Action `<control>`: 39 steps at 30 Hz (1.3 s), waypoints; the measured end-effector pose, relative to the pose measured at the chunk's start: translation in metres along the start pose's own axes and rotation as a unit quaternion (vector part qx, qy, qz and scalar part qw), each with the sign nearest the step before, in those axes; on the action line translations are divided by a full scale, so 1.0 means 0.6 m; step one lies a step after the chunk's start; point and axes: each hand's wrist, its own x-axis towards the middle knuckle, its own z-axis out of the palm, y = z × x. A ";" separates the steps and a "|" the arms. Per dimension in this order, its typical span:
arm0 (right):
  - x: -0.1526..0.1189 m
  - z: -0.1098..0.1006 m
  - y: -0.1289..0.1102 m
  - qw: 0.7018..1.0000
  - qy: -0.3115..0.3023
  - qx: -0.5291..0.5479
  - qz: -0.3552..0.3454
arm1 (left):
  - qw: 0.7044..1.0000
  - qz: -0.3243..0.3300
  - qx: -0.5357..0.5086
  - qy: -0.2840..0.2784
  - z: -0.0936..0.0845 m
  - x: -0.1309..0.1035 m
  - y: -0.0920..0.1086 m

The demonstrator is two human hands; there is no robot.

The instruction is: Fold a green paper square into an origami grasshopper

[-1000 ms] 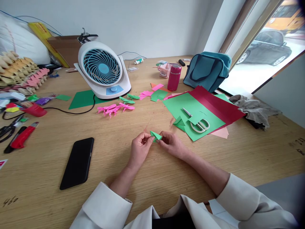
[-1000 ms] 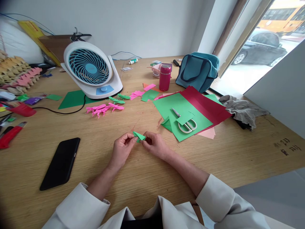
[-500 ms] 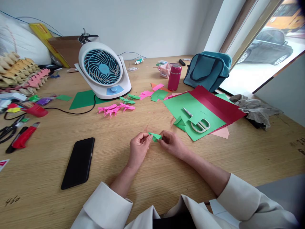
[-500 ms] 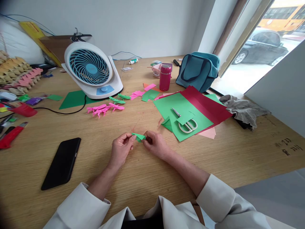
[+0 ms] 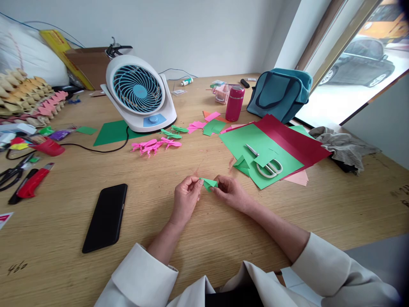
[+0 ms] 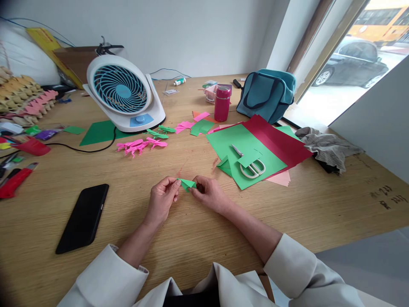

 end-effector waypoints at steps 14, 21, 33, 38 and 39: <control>0.003 -0.004 0.004 0.998 -0.018 0.053 0.034 | 1.000 -0.015 -0.002 -0.026 0.000 -0.001 0.006; 0.004 -0.006 0.002 0.999 -0.018 0.038 0.032 | 0.998 -0.021 0.023 -0.063 0.005 -0.002 0.005; 0.006 0.001 0.011 0.986 0.025 0.165 -0.015 | 0.996 -0.014 0.073 -0.057 0.004 0.000 -0.005; 0.007 -0.001 0.005 0.988 0.043 0.151 -0.002 | 0.996 -0.020 0.059 -0.064 0.003 -0.001 -0.006; 0.007 -0.001 0.002 0.988 0.046 0.147 0.000 | 0.996 -0.019 0.054 -0.066 0.003 -0.001 -0.005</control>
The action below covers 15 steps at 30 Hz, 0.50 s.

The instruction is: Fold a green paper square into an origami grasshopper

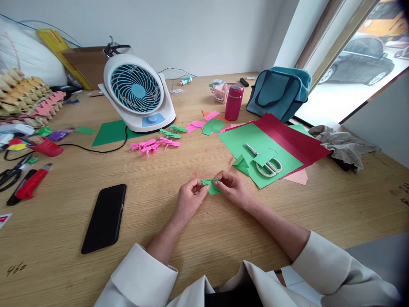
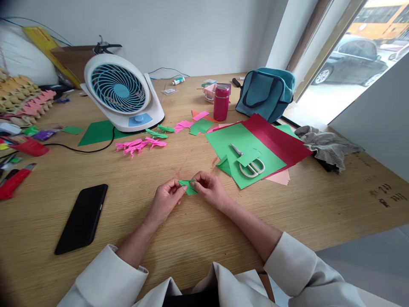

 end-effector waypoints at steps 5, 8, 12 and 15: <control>0.001 -0.003 -0.007 1.000 0.005 0.002 0.020 | 0.999 0.009 -0.032 -0.016 0.001 0.000 0.007; 0.001 -0.007 -0.010 0.999 -0.005 0.013 0.045 | 0.998 0.006 -0.048 -0.034 0.002 0.001 0.012; 0.002 -0.011 -0.011 0.998 -0.016 0.019 0.062 | 0.998 0.007 -0.048 -0.046 0.003 0.001 0.014; 0.002 -0.011 -0.011 0.998 -0.027 0.010 0.065 | 0.998 0.006 -0.040 -0.042 0.004 0.001 0.013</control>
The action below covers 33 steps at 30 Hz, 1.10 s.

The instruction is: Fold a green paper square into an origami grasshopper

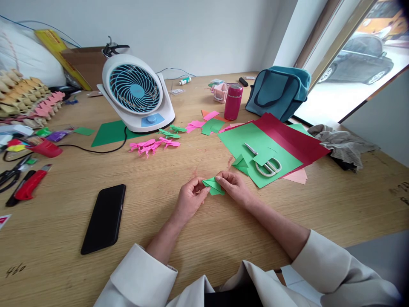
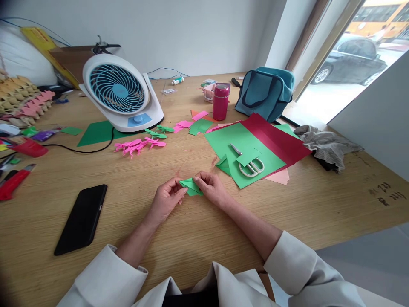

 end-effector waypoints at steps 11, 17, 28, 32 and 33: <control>-0.004 0.008 0.009 0.997 -0.015 -0.071 -0.031 | 0.999 -0.024 0.016 0.026 0.000 -0.001 0.007; -0.005 0.011 0.014 0.996 -0.003 -0.026 -0.087 | 0.996 -0.005 -0.005 0.091 0.000 0.000 0.002; -0.012 0.016 0.001 0.956 0.058 -0.220 -0.186 | 0.998 -0.018 -0.006 0.056 0.007 -0.002 0.002; -0.010 0.014 0.005 0.961 0.088 -0.199 -0.170 | 0.997 -0.037 -0.017 0.059 0.007 -0.002 0.005; -0.009 0.013 0.006 0.965 0.094 -0.186 -0.158 | 0.998 -0.035 -0.013 0.059 0.007 -0.002 0.005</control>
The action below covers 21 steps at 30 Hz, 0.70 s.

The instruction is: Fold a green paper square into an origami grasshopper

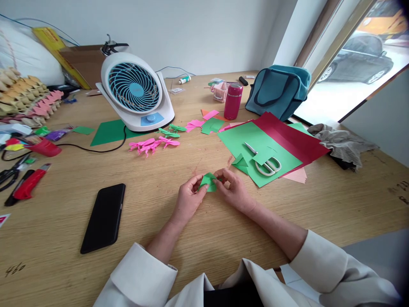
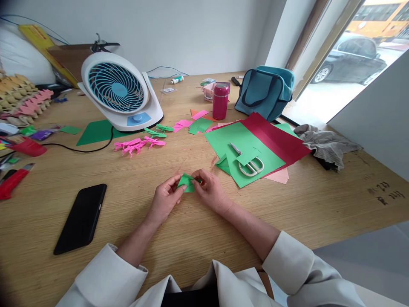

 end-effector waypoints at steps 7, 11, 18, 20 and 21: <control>0.003 0.003 0.005 0.987 -0.015 0.129 0.090 | 0.998 0.036 0.039 -0.018 -0.002 0.002 -0.002; 0.004 0.003 0.006 0.984 -0.018 0.150 0.096 | 0.991 0.097 0.086 -0.018 -0.004 0.001 -0.008; 0.006 0.004 0.007 0.983 -0.012 0.153 0.100 | 0.968 0.158 0.196 -0.022 -0.002 -0.004 -0.003; 0.006 0.004 0.007 0.983 -0.011 0.150 0.101 | 0.963 0.166 0.213 -0.029 -0.002 -0.005 -0.001; 0.006 0.004 0.007 0.984 -0.010 0.149 0.100 | 0.960 0.168 0.222 -0.032 -0.001 -0.006 0.000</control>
